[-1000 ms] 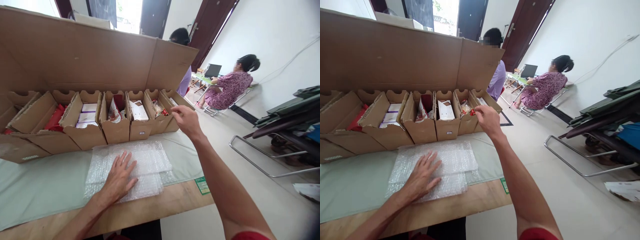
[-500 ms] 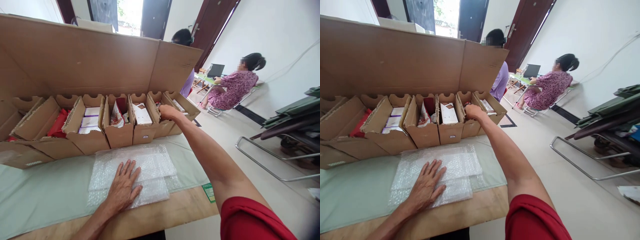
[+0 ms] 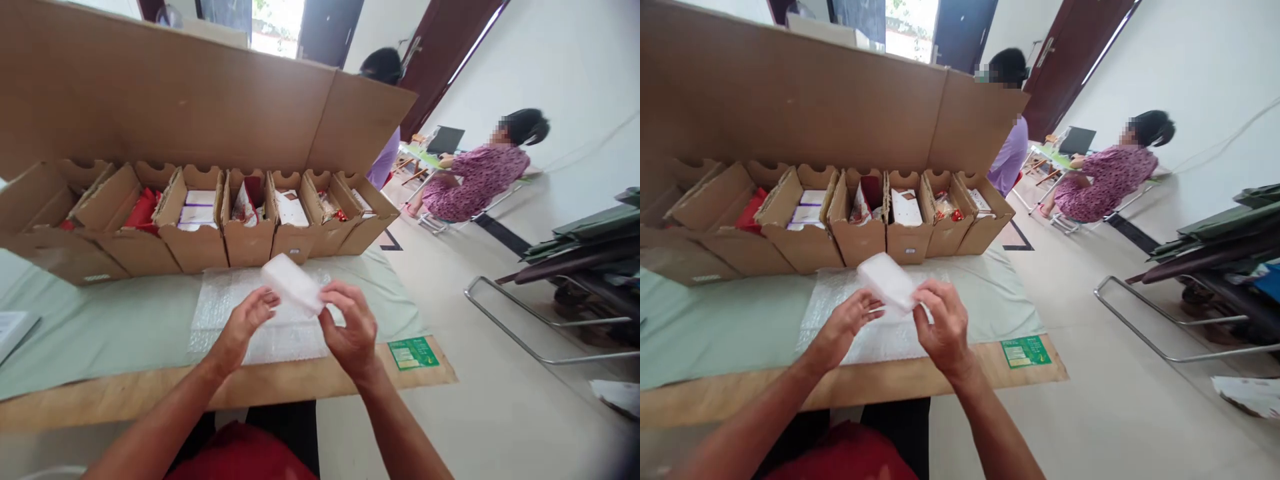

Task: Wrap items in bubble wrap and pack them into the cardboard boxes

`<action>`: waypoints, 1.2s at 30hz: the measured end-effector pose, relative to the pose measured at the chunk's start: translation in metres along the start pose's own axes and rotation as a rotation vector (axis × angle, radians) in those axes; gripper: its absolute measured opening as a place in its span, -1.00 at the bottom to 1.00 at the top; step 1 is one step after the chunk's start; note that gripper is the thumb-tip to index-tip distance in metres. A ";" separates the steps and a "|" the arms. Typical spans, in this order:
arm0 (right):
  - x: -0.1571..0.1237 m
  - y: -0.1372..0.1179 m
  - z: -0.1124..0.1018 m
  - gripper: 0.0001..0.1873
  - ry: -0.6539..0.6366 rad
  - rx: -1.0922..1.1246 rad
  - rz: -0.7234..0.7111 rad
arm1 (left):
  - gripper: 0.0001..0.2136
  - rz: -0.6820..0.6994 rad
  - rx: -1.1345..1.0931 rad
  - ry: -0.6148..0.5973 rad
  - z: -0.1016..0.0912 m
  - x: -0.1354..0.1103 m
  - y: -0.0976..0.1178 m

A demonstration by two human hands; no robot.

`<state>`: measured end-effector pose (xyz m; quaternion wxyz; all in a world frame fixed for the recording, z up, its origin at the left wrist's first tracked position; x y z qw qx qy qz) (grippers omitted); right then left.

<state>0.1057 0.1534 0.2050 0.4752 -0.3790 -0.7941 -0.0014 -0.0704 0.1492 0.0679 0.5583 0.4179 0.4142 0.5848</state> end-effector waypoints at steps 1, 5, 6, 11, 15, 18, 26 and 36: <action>-0.015 -0.007 0.010 -0.79 -0.025 0.036 -0.003 | -0.49 -0.088 -0.194 -0.004 0.004 -0.004 0.001; -0.059 -0.009 0.040 -0.79 -0.136 0.203 0.134 | -0.60 -0.249 -0.513 0.046 0.010 -0.024 -0.001; -0.068 -0.008 0.044 -0.80 -0.169 0.226 0.178 | -0.60 -0.253 -0.509 0.074 0.007 -0.029 -0.004; -0.092 -0.020 0.051 -0.71 -0.301 0.249 0.215 | -0.60 -0.284 -0.357 0.095 0.001 -0.049 -0.017; -0.091 -0.028 0.050 -0.83 -0.303 0.233 0.199 | -0.53 -0.314 -0.357 0.045 0.004 -0.058 -0.020; -0.090 -0.034 0.052 -0.93 -0.275 0.185 0.185 | -0.44 -0.318 -0.345 0.050 0.002 -0.063 -0.023; -0.118 0.013 0.068 -0.84 -0.243 0.484 0.709 | -0.61 -0.316 -0.358 0.185 -0.016 -0.067 -0.021; -0.125 -0.003 0.063 -0.26 -0.317 0.588 0.566 | -0.68 -0.353 -0.412 0.119 -0.006 -0.077 -0.008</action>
Point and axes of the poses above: each hand's wrist, its own x-axis towards the middle knuckle, its own z-axis out of the palm, y = z × x, the point moved 10 cm from there along x, towards the middle knuckle, and after that the axes turned 7 degrees about -x, right-handed, at the moved point
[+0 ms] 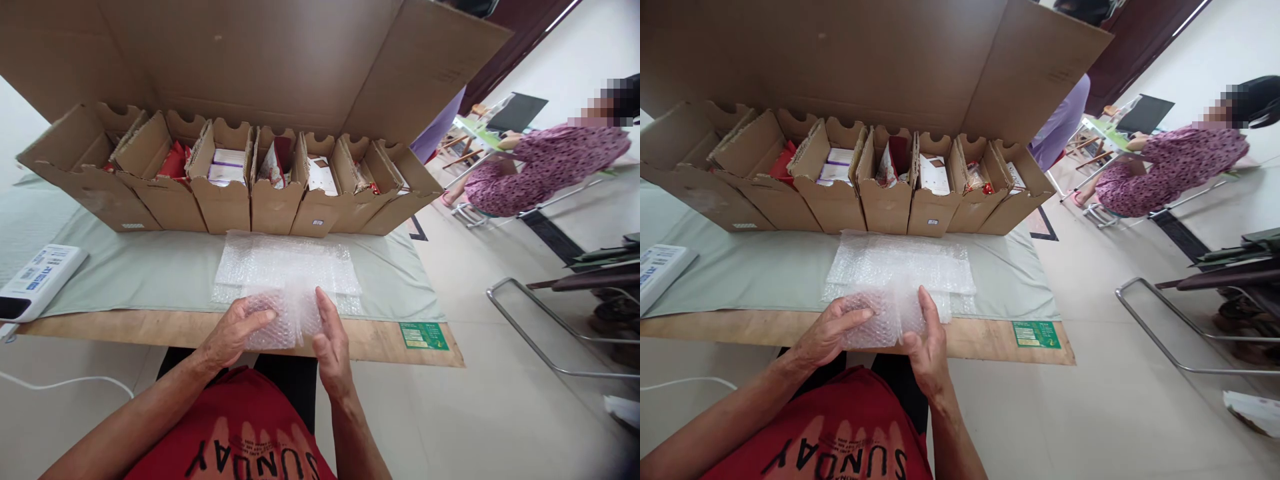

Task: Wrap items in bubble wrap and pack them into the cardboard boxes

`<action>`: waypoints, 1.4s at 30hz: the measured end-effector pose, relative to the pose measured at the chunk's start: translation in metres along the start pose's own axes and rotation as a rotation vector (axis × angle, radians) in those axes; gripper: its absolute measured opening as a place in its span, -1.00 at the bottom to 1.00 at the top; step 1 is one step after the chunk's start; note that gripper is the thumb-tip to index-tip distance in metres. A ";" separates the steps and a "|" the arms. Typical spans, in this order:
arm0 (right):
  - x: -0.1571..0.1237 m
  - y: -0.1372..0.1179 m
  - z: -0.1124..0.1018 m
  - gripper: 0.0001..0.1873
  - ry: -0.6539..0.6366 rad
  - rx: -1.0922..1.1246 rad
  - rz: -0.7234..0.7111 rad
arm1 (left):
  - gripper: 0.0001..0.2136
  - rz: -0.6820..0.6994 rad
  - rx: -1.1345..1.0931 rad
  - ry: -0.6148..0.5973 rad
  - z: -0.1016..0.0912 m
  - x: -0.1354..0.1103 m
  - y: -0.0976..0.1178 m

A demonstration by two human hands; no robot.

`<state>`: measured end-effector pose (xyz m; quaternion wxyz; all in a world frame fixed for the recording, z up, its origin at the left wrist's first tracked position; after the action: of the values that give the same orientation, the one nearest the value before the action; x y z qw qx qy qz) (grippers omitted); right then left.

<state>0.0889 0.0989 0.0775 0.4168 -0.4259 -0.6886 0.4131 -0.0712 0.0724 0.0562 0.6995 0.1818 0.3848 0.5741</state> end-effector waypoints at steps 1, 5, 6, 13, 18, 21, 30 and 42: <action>0.000 0.004 0.004 -0.15 -0.024 -0.018 0.024 | -0.68 -0.034 -0.029 -0.027 0.002 -0.001 -0.003; 0.001 0.027 -0.010 -0.12 0.141 -0.092 0.158 | -0.68 -0.124 -0.169 -0.118 0.002 -0.005 -0.010; -0.001 0.030 -0.018 -0.18 0.217 -0.105 0.167 | -0.68 -0.140 -0.195 -0.155 0.004 -0.007 -0.012; -0.010 0.022 -0.016 -0.66 0.092 0.022 0.138 | -0.71 -0.282 -0.216 -0.373 0.025 -0.020 -0.031; 0.007 0.022 -0.061 -0.68 0.279 -0.093 0.206 | -0.76 -0.094 0.194 -0.121 -0.016 0.004 0.017; 0.037 0.017 -0.082 -0.67 0.316 -0.236 0.149 | -0.83 0.115 0.542 -0.047 -0.025 0.023 0.064; 0.096 0.067 -0.065 -0.78 0.215 -0.873 0.162 | -0.64 0.289 1.309 0.361 -0.061 0.068 0.079; 0.162 -0.029 -0.180 -0.71 0.384 -0.946 -0.189 | -0.57 0.840 1.883 -0.093 0.029 0.068 0.007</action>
<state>0.2018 0.2793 0.1958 0.3330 -0.5720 -0.7465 -0.0686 -0.0507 0.1439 0.0568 0.0310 0.7978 0.5564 0.2303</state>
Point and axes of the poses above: each hand's wrist, its own x-axis towards the middle knuckle, its own z-axis out of the palm, y = z × x, the point moved 10 cm from there along x, towards the middle knuckle, and after that the axes turned 7 degrees about -x, right-handed, at the moved point
